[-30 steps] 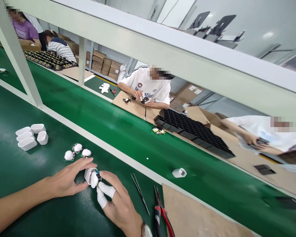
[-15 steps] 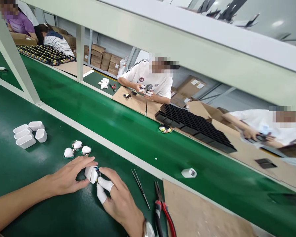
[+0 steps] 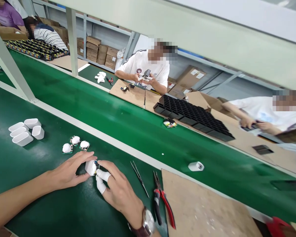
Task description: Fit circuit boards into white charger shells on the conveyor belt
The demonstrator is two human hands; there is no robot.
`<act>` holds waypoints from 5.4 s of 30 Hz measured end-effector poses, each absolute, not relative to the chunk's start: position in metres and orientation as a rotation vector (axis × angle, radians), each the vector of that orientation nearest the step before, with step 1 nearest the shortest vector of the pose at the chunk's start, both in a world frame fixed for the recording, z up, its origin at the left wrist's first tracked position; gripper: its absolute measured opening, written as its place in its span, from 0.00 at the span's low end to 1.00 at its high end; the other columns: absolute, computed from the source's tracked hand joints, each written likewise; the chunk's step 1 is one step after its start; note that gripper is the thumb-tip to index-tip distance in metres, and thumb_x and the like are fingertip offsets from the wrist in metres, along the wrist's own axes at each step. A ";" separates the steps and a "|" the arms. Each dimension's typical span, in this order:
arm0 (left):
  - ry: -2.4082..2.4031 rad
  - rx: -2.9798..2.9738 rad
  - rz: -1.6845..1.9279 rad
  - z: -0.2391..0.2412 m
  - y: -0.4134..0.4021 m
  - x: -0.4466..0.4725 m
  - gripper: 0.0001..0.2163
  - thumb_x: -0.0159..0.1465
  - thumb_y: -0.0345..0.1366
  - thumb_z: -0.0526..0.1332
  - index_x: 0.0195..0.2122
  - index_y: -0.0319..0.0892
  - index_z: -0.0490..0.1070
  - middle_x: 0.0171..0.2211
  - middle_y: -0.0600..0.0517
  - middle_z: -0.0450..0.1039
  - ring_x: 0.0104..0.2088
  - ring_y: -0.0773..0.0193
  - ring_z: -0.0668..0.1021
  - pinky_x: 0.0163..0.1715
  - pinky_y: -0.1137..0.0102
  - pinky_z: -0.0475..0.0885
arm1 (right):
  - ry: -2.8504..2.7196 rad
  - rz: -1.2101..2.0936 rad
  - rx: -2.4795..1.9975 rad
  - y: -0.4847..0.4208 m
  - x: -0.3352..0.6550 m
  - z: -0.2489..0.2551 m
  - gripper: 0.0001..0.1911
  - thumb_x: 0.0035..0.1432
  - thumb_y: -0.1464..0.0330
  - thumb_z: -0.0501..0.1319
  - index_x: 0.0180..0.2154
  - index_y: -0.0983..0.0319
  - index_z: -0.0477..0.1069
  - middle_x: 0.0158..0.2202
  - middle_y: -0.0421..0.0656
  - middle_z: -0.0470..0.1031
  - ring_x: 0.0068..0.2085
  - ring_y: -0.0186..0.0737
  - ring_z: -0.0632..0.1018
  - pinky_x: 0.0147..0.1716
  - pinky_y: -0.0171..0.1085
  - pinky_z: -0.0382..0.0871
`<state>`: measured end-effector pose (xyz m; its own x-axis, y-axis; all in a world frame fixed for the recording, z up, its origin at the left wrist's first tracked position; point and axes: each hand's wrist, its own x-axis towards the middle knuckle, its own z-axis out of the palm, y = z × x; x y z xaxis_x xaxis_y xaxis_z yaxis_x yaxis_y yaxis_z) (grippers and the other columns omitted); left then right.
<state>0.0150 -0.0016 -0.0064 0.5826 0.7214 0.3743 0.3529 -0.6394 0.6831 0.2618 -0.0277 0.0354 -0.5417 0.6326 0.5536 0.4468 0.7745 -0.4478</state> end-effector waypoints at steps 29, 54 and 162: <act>0.833 1.945 0.434 -0.009 -0.003 0.020 0.48 0.60 0.28 0.65 0.76 0.52 0.37 0.67 0.44 0.70 0.65 0.48 0.74 0.61 0.53 0.73 | -2.475 0.225 -0.720 -0.029 0.258 0.010 0.11 0.70 0.71 0.62 0.52 0.60 0.74 0.58 0.55 0.75 0.64 0.55 0.73 0.52 0.52 0.81; 0.845 2.006 0.405 -0.017 0.000 0.021 0.51 0.59 0.30 0.66 0.77 0.54 0.35 0.69 0.46 0.68 0.68 0.46 0.70 0.63 0.52 0.72 | -2.428 0.363 -0.969 -0.031 0.253 0.026 0.13 0.71 0.64 0.64 0.55 0.56 0.73 0.51 0.50 0.78 0.53 0.51 0.79 0.51 0.50 0.79; 1.311 2.545 0.636 0.055 0.010 -0.097 0.11 0.75 0.44 0.58 0.38 0.46 0.75 0.61 0.46 0.73 0.48 0.55 0.83 0.44 0.63 0.81 | -2.285 -0.034 -1.301 -0.001 0.229 -0.027 0.12 0.70 0.64 0.64 0.50 0.65 0.72 0.44 0.53 0.74 0.43 0.53 0.77 0.44 0.52 0.78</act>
<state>-0.0971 0.0097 0.0554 0.5118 0.8122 0.2799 0.7223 -0.5833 0.3717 0.2290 -0.0010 -0.0269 -0.4137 0.7985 0.4374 0.8113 0.5414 -0.2209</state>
